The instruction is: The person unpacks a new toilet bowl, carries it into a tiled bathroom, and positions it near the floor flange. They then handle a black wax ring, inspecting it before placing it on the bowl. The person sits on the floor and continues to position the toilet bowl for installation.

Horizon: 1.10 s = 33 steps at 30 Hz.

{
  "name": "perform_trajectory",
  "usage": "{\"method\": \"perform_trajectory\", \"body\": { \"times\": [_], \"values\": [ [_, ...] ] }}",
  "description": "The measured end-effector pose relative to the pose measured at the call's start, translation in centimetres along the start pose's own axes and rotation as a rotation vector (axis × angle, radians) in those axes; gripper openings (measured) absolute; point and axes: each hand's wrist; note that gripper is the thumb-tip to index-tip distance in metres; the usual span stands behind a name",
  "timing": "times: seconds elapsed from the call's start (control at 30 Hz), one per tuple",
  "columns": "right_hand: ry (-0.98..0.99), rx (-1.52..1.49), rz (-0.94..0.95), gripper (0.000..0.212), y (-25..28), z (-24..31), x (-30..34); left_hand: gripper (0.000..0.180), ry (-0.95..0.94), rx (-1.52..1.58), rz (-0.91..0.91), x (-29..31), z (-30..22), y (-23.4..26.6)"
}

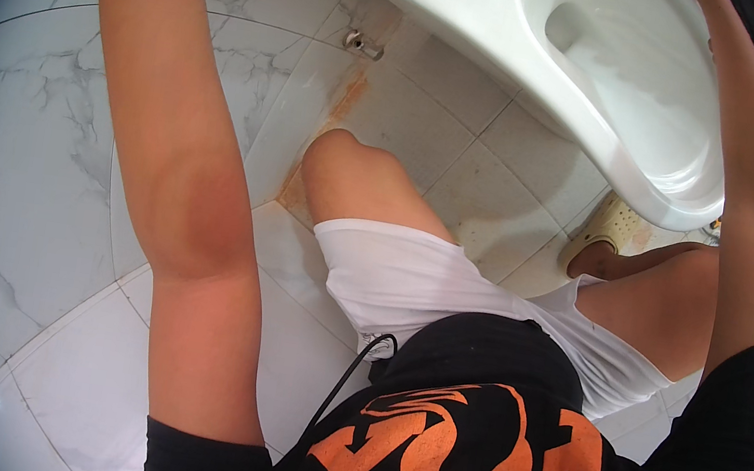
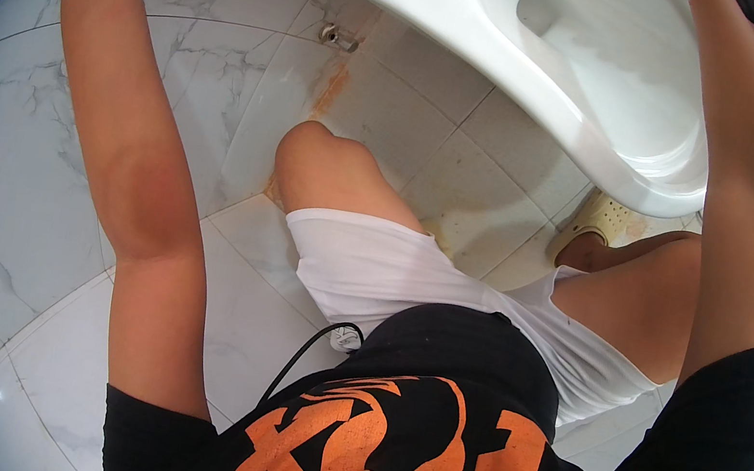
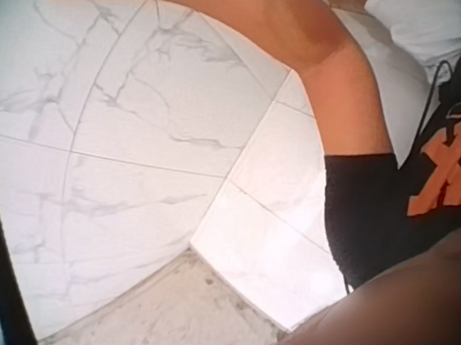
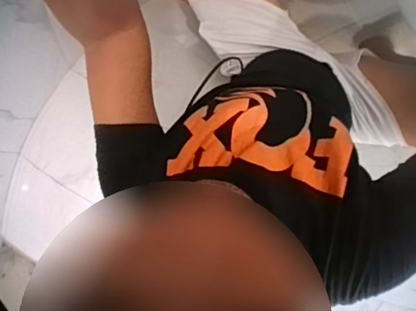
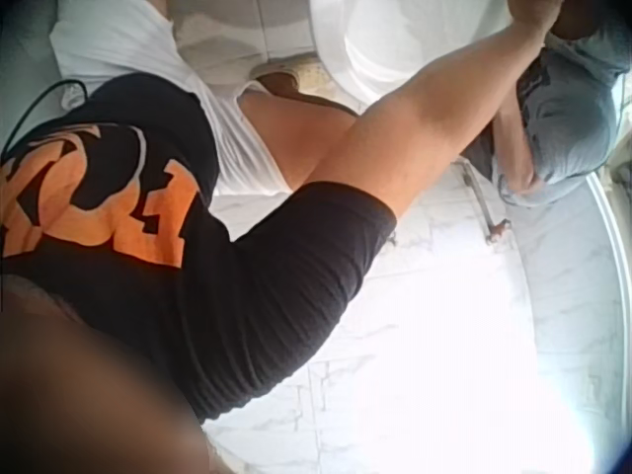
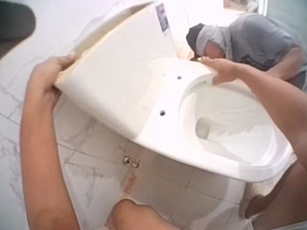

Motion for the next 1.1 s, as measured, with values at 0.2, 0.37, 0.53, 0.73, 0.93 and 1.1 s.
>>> {"method": "perform_trajectory", "body": {
  "times": [0.2, 0.37, 0.53, 0.73, 0.93, 1.1],
  "values": [
    [-0.071, 0.035, 0.092, 0.108, -0.8, -0.8, -0.8, 0.038, 0.761, 0.458, 0.072, -15.0, 3.1, 8.7],
    [-0.098, 0.074, 0.127, 0.106, -1.4, -1.6, -1.5, 0.04, 0.72, 0.51, 0.155, -16.5, 5.0, 9.3],
    [-0.008, 0.066, 0.139, 0.106, -1.9, -2.7, -2.3, 0.039, 0.132, 0.119, -0.005, -5.6, 2.7, 2.3],
    [-0.075, 0.107, 0.103, 0.103, -2.4, -1.8, -2.2, 0.039, -0.049, -0.005, -0.068, 1.0, 0.6, -2.6],
    [-0.223, 0.07, 0.068, 0.093, 0.0, 3.5, 0.6, 0.041, -0.09, 0.042, -0.116, -0.6, 0.9, -2.2],
    [-0.155, 0.025, -0.038, 0.064, 4.4, 8.0, 9.7, 0.041, -0.269, -0.355, -0.357, -3.2, 2.6, -2.6]
  ]
}}
Point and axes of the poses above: each hand's wrist, its own x-axis away from the middle knuckle, its own y-axis out of the back of the hand, z = x × y, and after that the axes turned 3 degrees about x, right-handed
